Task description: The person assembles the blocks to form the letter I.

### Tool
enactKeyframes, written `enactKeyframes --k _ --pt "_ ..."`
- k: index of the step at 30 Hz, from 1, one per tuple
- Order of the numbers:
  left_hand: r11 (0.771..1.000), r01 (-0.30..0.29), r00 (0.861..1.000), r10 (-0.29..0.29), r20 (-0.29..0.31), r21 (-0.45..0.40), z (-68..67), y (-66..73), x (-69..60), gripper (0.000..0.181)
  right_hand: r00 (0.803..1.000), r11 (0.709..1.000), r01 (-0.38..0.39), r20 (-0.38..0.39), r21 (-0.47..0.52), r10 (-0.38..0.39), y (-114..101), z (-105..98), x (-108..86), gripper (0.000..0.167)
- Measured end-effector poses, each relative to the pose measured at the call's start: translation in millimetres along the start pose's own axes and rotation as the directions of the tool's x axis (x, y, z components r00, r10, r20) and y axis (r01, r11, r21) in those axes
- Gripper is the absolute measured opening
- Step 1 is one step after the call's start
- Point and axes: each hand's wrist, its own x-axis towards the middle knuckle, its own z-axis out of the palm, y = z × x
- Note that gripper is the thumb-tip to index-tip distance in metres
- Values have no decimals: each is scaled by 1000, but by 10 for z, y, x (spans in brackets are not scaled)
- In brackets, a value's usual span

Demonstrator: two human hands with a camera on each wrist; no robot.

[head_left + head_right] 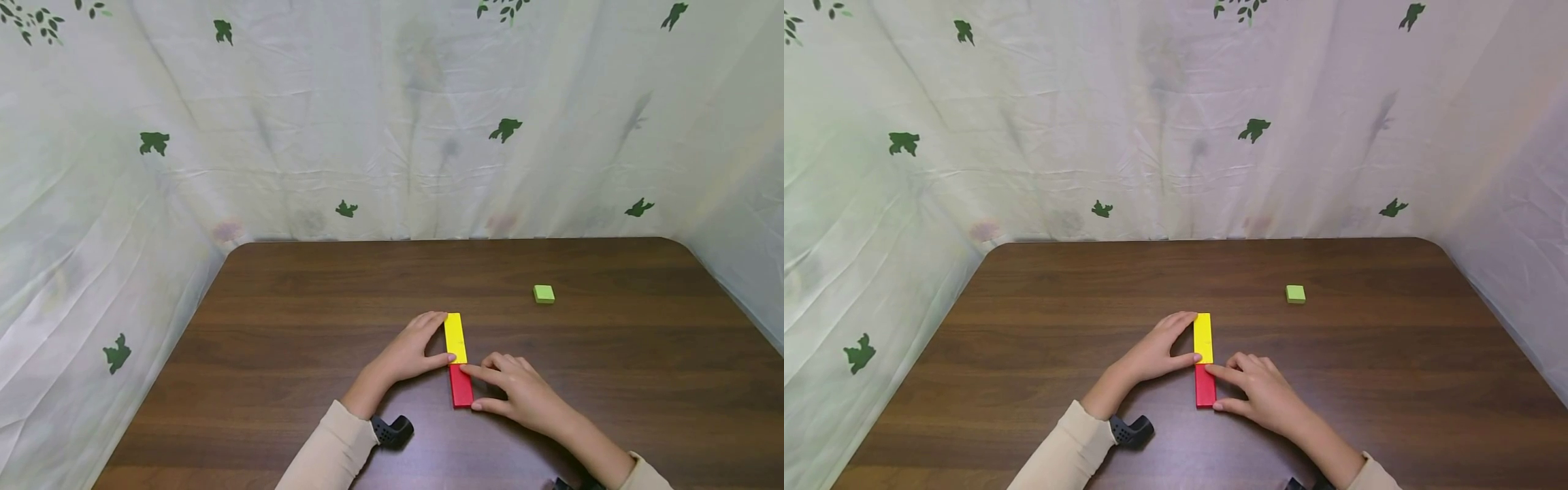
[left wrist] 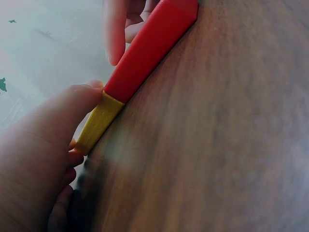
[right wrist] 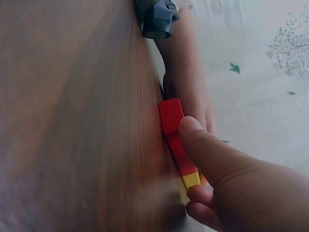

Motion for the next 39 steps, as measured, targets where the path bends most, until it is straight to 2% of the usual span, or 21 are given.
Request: enactKeyframes --k 5,24,32,39 --pt "1000 6 1000 -6 6 -11 -11 4 -10 73 1000 1000 14 -12 -14 -14 -8 3 1 52" --pt "1000 10 1000 -10 0 -7 -23 10 -20 72 1000 1000 -5 21 -12 5 -34 -24 17 52" --pt "997 6 997 -11 -72 -72 -9 -1 -50 69 1000 1000 -3 27 -14 3 -30 -15 12 53" --pt "998 1 994 -7 -107 -61 3 5 -88 63 1000 1000 -5 21 -14 5 -32 -10 2 53"
